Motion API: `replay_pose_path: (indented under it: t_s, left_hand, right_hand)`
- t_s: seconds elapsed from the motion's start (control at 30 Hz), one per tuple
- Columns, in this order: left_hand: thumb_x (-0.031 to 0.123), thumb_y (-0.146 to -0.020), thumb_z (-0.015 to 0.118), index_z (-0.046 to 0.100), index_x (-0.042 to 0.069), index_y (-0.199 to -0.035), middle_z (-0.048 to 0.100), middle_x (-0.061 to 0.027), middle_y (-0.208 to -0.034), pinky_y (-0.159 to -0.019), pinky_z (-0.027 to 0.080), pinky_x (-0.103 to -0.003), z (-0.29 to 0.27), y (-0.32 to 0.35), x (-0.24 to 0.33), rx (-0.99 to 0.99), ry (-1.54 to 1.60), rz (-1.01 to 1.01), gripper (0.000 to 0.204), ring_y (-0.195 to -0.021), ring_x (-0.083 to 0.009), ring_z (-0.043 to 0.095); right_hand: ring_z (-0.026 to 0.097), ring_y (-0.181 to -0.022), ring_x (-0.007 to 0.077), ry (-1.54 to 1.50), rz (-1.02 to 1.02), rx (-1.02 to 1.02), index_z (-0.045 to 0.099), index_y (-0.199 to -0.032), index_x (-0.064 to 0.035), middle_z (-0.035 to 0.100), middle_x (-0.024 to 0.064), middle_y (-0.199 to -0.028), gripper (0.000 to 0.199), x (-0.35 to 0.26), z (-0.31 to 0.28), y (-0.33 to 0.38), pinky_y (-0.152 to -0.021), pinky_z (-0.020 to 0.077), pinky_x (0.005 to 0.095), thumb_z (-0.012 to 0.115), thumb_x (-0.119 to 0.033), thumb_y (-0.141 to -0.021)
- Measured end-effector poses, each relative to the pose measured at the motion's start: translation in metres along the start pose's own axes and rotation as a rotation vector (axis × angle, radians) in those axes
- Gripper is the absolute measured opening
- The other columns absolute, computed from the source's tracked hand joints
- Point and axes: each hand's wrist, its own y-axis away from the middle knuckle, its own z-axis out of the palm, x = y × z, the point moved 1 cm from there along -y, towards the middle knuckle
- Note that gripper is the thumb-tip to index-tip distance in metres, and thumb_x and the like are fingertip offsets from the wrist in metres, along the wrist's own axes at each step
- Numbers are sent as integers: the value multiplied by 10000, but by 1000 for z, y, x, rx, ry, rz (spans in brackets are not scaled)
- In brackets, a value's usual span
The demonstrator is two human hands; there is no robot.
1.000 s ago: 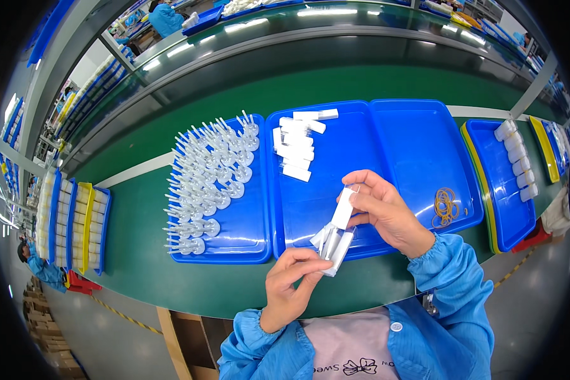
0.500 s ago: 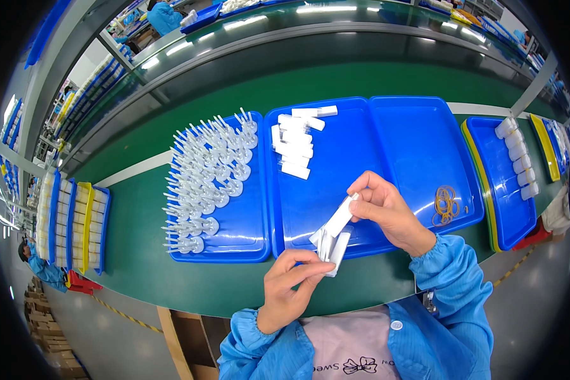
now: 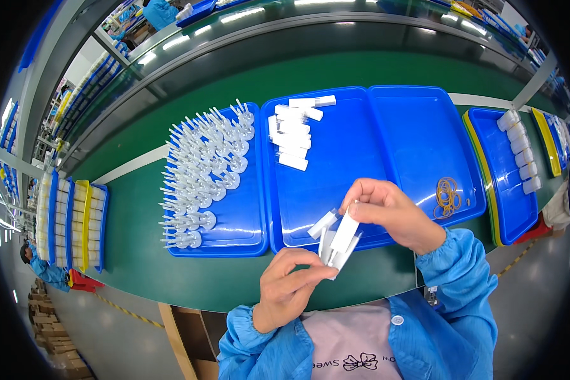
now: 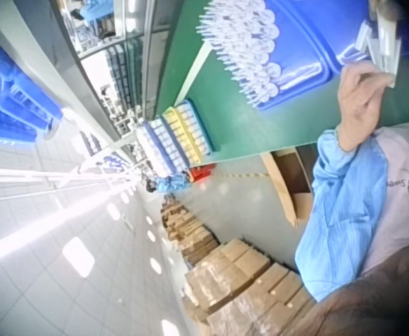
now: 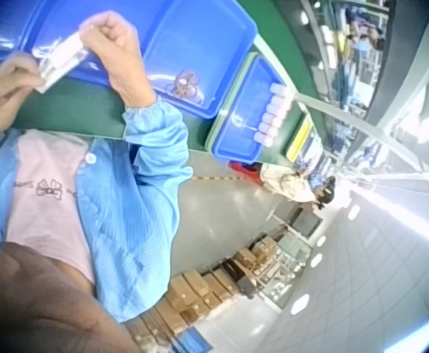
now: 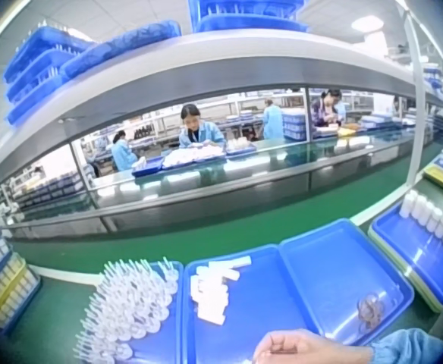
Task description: Assembling plastic medical swab components into sets and securing them with rubber bands.
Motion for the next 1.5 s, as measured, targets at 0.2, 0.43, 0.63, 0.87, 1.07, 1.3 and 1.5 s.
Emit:
replay_pose_path:
  t_s: [0.2,0.43,0.63,0.87,1.07,1.3,1.5]
  left_hand:
    - [-15,-723,729,677,-19,-914,625,-94,-921,-783,474,-325,10,0,4,309,36,-128,199,-869,-207,595]
    - [-14,-769,710,690,9,-930,642,-96,-946,-796,473,-305,-10,9,-19,357,-11,-272,164,-875,-205,604]
    - [41,-839,686,690,4,-973,611,-84,-965,-806,455,-283,-21,15,-27,442,37,-295,139,-896,-182,576]
    - [16,-841,681,689,-14,-976,597,-91,-975,-792,454,-263,-22,26,-26,385,260,-260,139,-895,-167,569]
    - [-6,-841,676,710,-10,-965,598,-100,-978,-750,469,-262,-10,25,-8,215,383,-235,128,-861,-162,581]
    - [-27,-796,702,722,12,-902,603,-89,-925,-678,458,-252,-8,20,-7,126,185,-132,115,-792,-153,571]
    - [-27,-770,719,731,26,-886,618,-88,-884,-670,456,-259,-9,16,-3,97,144,-125,128,-782,-162,574]
  right_hand:
    - [566,-953,93,-47,42,4,582,-958,-44,607,45,-1026,109,10,27,11,-866,455,269,610,-137,-908]
    - [547,-887,261,1107,-473,250,631,-933,-45,595,101,-905,247,20,-2,-23,-799,396,364,677,-267,-835]
    - [511,-776,248,1338,-446,238,602,-733,-95,558,56,-806,198,43,4,-35,-702,352,368,709,-255,-779]
    - [565,-797,100,203,-298,136,575,-866,-45,592,22,-888,142,14,-12,-29,-715,460,243,649,-160,-905]
    - [589,-778,107,65,-295,100,540,-950,-52,592,40,-919,119,2,-12,-23,-713,481,245,630,-103,-891]
    - [595,-838,123,6,-238,33,514,-1066,-51,591,43,-936,226,2,-9,-23,-734,503,275,614,-74,-864]
    - [598,-842,120,-50,-146,-30,517,-1083,-42,599,47,-940,249,1,-15,-24,-732,503,280,610,-76,-855]
